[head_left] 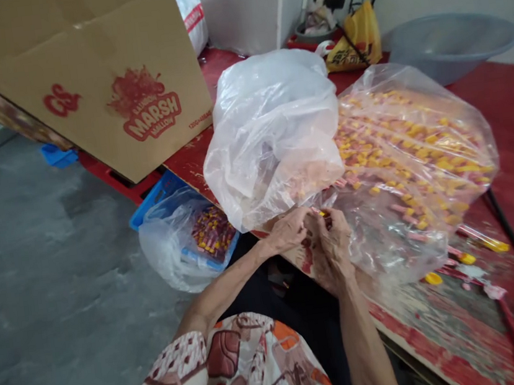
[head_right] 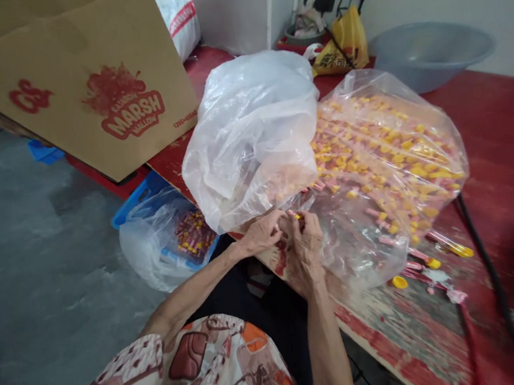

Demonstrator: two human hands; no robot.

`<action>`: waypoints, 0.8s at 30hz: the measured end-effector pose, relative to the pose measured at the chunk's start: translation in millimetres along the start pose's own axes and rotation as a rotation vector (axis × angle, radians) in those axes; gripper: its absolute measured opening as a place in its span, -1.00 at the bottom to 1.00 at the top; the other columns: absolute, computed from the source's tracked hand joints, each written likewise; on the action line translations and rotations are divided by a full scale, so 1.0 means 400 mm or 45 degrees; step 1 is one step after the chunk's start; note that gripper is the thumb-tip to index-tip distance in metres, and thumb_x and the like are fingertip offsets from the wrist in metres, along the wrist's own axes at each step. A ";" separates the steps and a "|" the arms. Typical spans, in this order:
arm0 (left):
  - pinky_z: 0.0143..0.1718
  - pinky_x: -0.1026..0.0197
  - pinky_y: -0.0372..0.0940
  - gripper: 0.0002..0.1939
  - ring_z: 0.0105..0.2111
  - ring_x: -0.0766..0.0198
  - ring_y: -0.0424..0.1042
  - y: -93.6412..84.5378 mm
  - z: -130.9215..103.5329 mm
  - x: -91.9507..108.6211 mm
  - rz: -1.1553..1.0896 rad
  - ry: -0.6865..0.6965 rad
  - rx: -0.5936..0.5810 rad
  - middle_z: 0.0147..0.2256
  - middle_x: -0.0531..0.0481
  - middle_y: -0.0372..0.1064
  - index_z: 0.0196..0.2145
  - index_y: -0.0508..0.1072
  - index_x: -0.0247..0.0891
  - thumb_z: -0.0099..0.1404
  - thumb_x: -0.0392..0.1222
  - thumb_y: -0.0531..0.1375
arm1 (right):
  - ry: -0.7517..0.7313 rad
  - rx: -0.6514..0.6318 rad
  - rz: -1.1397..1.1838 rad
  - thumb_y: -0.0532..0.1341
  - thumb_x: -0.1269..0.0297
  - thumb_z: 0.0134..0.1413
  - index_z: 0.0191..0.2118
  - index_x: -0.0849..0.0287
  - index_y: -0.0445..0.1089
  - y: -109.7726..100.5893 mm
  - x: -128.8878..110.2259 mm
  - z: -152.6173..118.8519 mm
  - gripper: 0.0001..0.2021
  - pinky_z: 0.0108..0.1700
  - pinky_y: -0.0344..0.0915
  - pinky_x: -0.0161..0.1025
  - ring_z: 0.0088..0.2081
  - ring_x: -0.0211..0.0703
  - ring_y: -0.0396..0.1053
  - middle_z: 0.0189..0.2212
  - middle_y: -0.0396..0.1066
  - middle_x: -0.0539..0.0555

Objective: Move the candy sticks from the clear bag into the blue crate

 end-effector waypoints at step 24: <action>0.21 -0.05 0.48 -0.67 0.19 -0.02 0.55 0.052 -0.042 -0.008 0.483 0.248 0.131 0.11 -0.27 0.55 0.20 0.48 -0.31 0.61 -0.30 0.05 | -0.118 -0.031 -0.156 0.11 -0.17 0.43 -0.02 0.12 0.56 0.025 -0.015 -0.026 -0.53 -0.08 0.37 -0.08 -0.22 -0.05 0.35 -0.15 0.49 0.14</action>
Point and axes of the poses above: each hand's wrist, its own z-axis towards the middle knuckle, its own y-axis out of the palm, x = y × z, the point moved 1 cm from there along z, towards the middle knuckle
